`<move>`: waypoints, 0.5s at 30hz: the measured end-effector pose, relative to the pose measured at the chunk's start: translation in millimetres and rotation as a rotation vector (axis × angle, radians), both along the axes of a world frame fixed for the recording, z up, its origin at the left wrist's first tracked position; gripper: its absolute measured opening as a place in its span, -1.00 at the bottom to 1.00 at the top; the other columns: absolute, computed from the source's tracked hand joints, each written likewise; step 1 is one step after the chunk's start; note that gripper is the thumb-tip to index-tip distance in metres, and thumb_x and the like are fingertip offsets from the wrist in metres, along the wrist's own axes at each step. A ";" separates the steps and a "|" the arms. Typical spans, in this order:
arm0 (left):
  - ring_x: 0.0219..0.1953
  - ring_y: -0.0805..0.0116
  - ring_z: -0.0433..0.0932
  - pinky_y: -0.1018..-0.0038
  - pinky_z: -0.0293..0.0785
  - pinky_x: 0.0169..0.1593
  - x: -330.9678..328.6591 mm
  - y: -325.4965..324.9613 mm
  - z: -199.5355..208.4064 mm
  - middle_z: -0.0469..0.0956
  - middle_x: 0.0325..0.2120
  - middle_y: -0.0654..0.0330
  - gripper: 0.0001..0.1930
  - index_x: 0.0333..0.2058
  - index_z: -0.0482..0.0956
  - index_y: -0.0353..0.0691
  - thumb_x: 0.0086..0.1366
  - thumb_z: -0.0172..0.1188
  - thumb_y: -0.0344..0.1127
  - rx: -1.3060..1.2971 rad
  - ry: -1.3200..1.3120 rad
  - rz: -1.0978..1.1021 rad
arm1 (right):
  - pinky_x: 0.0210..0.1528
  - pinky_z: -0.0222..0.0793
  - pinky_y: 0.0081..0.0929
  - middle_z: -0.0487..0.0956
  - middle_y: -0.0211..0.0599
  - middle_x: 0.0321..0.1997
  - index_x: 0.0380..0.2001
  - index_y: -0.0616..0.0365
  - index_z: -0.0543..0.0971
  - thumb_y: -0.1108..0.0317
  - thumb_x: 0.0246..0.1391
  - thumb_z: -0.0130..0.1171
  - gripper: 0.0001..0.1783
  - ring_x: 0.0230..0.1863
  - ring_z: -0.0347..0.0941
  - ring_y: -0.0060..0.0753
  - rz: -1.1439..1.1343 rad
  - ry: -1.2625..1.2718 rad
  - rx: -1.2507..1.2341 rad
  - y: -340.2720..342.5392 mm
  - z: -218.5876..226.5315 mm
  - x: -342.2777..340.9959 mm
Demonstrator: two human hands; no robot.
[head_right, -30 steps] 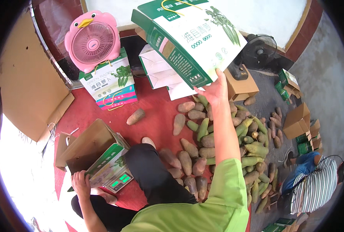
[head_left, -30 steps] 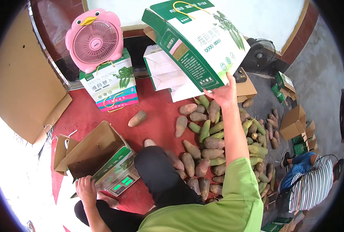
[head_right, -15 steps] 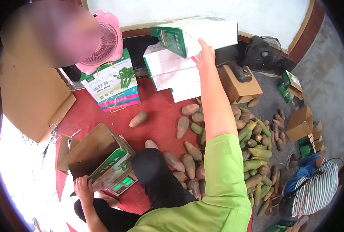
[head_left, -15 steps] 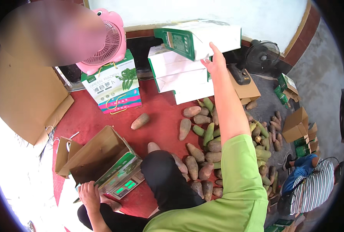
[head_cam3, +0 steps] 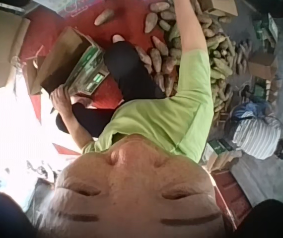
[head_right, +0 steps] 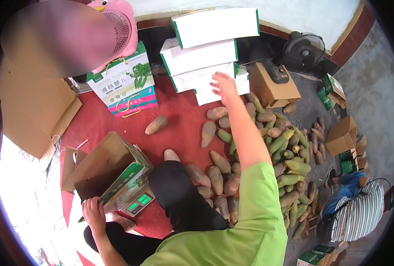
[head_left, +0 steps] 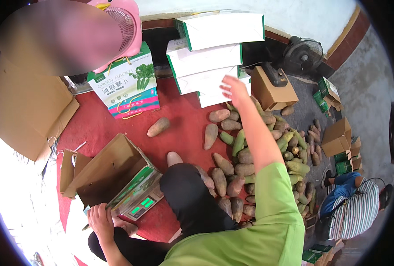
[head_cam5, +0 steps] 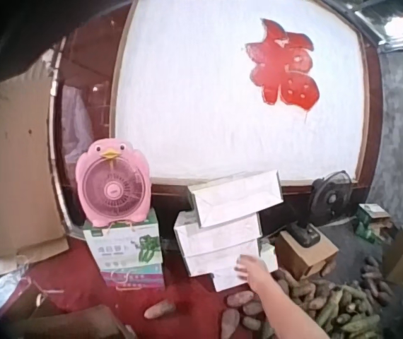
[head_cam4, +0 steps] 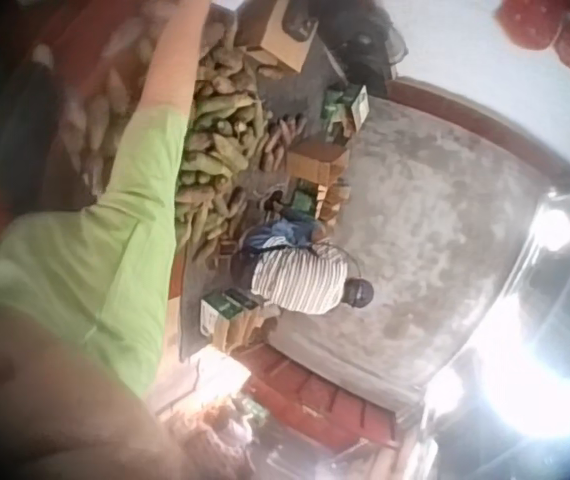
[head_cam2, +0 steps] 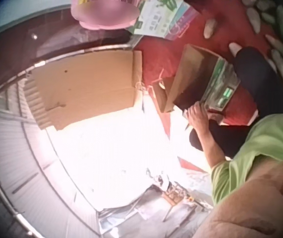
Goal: Sorting long green vegetables from a pile on the floor into cardboard boxes and weighing them on a digital scale.
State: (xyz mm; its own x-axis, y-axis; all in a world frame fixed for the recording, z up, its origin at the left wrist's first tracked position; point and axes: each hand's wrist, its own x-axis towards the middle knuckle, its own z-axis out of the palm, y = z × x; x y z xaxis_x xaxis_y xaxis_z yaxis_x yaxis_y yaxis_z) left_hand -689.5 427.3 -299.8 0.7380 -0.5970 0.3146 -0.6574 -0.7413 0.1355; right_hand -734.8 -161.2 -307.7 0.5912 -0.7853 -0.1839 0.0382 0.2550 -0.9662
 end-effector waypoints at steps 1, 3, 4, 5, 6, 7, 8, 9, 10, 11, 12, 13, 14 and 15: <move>-0.34 0.04 0.44 0.23 0.30 -0.17 0.5 -1.9 0.7 0.49 -0.44 0.09 -0.87 -0.35 0.47 -0.24 0.08 0.18 -0.45 -0.015 0.004 -0.005 | -0.27 0.36 -0.46 0.53 -0.40 -0.16 -0.02 0.09 0.44 0.23 0.02 0.23 -0.56 -0.17 0.49 -0.39 0.013 0.040 0.020 6.4 -24.1 -14.0; -0.33 0.06 0.45 0.23 0.31 -0.17 3.7 -2.4 -2.6 0.49 -0.43 0.10 -0.86 -0.33 0.47 -0.25 0.10 0.18 -0.43 0.009 0.023 -0.021 | -0.32 0.35 -0.52 0.55 -0.41 -0.21 -0.03 0.08 0.46 0.29 0.02 0.23 -0.59 -0.23 0.50 -0.44 0.047 0.151 0.070 30.2 -65.4 -43.5; -0.32 0.08 0.45 0.23 0.31 -0.17 5.0 -2.0 -4.3 0.49 -0.42 0.11 -0.85 -0.30 0.48 -0.25 0.12 0.17 -0.42 0.027 0.034 -0.030 | -0.34 0.36 -0.52 0.55 -0.41 -0.23 -0.05 0.06 0.47 0.28 0.03 0.23 -0.61 -0.26 0.50 -0.46 0.034 0.205 0.093 46.2 -85.9 -60.0; -0.32 0.08 0.45 0.23 0.31 -0.17 5.1 -0.8 -5.1 0.49 -0.42 0.11 -0.85 -0.30 0.48 -0.25 0.12 0.17 -0.42 0.051 0.059 -0.056 | -0.36 0.35 -0.54 0.56 -0.42 -0.26 -0.07 0.06 0.49 0.30 0.04 0.22 -0.64 -0.32 0.48 -0.52 0.036 0.216 0.137 64.1 -105.6 -78.8; -0.31 0.06 0.45 0.22 0.32 -0.16 6.8 -1.2 -5.8 0.49 -0.41 0.10 -0.85 -0.29 0.48 -0.25 0.13 0.16 -0.43 0.037 0.041 -0.048 | -0.38 0.34 -0.56 0.56 -0.44 -0.29 -0.07 0.06 0.49 0.30 0.04 0.22 -0.65 -0.34 0.47 -0.55 0.054 0.296 0.139 79.1 -124.6 -94.1; -0.30 0.04 0.45 0.21 0.32 -0.16 6.5 1.5 -7.6 0.50 -0.40 0.08 -0.85 -0.28 0.49 -0.26 0.14 0.14 -0.43 0.026 0.028 -0.047 | -0.40 0.33 -0.57 0.56 -0.46 -0.32 -0.08 0.07 0.49 0.30 0.04 0.21 -0.65 -0.36 0.47 -0.58 0.068 0.379 0.147 97.6 -140.6 -113.4; -0.29 0.01 0.46 0.19 0.32 -0.14 7.5 7.5 -13.7 0.50 -0.38 0.06 -0.85 -0.26 0.50 -0.26 0.16 0.12 -0.44 0.015 0.030 -0.034 | -0.42 0.33 -0.60 0.56 -0.47 -0.34 -0.09 0.08 0.50 0.30 0.04 0.21 -0.66 -0.38 0.46 -0.60 0.119 0.379 0.186 112.7 -163.6 -137.3; -0.28 0.02 0.46 0.18 0.33 -0.15 8.8 11.1 -14.9 0.50 -0.38 0.05 -0.85 -0.26 0.50 -0.27 0.17 0.11 -0.44 -0.016 0.035 -0.056 | -0.44 0.32 -0.62 0.55 -0.48 -0.36 -0.10 0.08 0.50 0.30 0.04 0.20 -0.67 -0.40 0.46 -0.62 0.174 0.373 0.224 127.1 -184.4 -159.3; -0.28 0.02 0.47 0.19 0.34 -0.16 7.9 13.5 -15.6 0.50 -0.37 0.05 -0.85 -0.24 0.50 -0.27 0.19 0.11 -0.44 -0.015 0.043 -0.042 | -0.47 0.32 -0.65 0.53 -0.48 -0.40 -0.12 0.11 0.51 0.31 0.04 0.19 -0.69 -0.42 0.45 -0.63 0.197 0.532 0.155 147.9 -190.7 -177.7; -0.28 0.02 0.47 0.20 0.35 -0.16 8.3 13.8 -16.0 0.50 -0.37 0.05 -0.85 -0.23 0.50 -0.27 0.20 0.11 -0.43 -0.019 0.046 -0.029 | -0.47 0.35 -0.51 0.56 -0.43 -0.46 -0.35 0.11 0.60 0.27 0.00 0.14 -0.82 -0.43 0.49 -0.53 0.171 0.527 0.148 168.5 -207.1 -202.4; -0.28 0.02 0.47 0.20 0.35 -0.16 10.9 9.9 -16.7 0.50 -0.37 0.05 -0.85 -0.23 0.50 -0.27 0.20 0.11 -0.43 -0.008 0.063 -0.064 | -0.46 0.38 -0.51 0.57 -0.39 -0.46 -0.31 0.13 0.58 0.28 -0.01 0.17 -0.79 -0.43 0.50 -0.50 0.239 0.630 0.019 179.9 -242.5 -235.1; -0.28 0.03 0.47 0.20 0.35 -0.16 12.6 7.6 -17.8 0.51 -0.36 0.05 -0.84 -0.22 0.50 -0.27 0.22 0.12 -0.42 -0.007 0.042 -0.076 | -0.45 0.40 -0.50 0.57 -0.35 -0.46 -0.27 0.16 0.57 0.30 -0.02 0.20 -0.76 -0.42 0.52 -0.48 0.319 0.730 -0.110 191.7 -272.5 -267.6; -0.28 0.03 0.48 0.21 0.35 -0.16 12.9 9.0 -18.3 0.51 -0.35 0.06 -0.83 -0.20 0.51 -0.27 0.23 0.12 -0.40 -0.004 0.011 -0.071 | -0.45 0.40 -0.50 0.57 -0.35 -0.46 -0.27 0.16 0.57 0.30 -0.02 0.20 -0.76 -0.42 0.52 -0.48 0.316 0.734 -0.091 209.5 -278.8 -287.6; -0.28 0.03 0.48 0.21 0.35 -0.16 13.4 9.9 -19.2 0.51 -0.35 0.06 -0.83 -0.20 0.51 -0.27 0.23 0.12 -0.40 0.004 0.016 -0.078 | -0.34 0.42 -0.35 0.58 -0.21 -0.43 -0.35 0.12 0.61 0.30 -0.08 0.17 -0.80 -0.37 0.53 -0.24 0.369 0.777 -0.276 225.0 -281.1 -304.7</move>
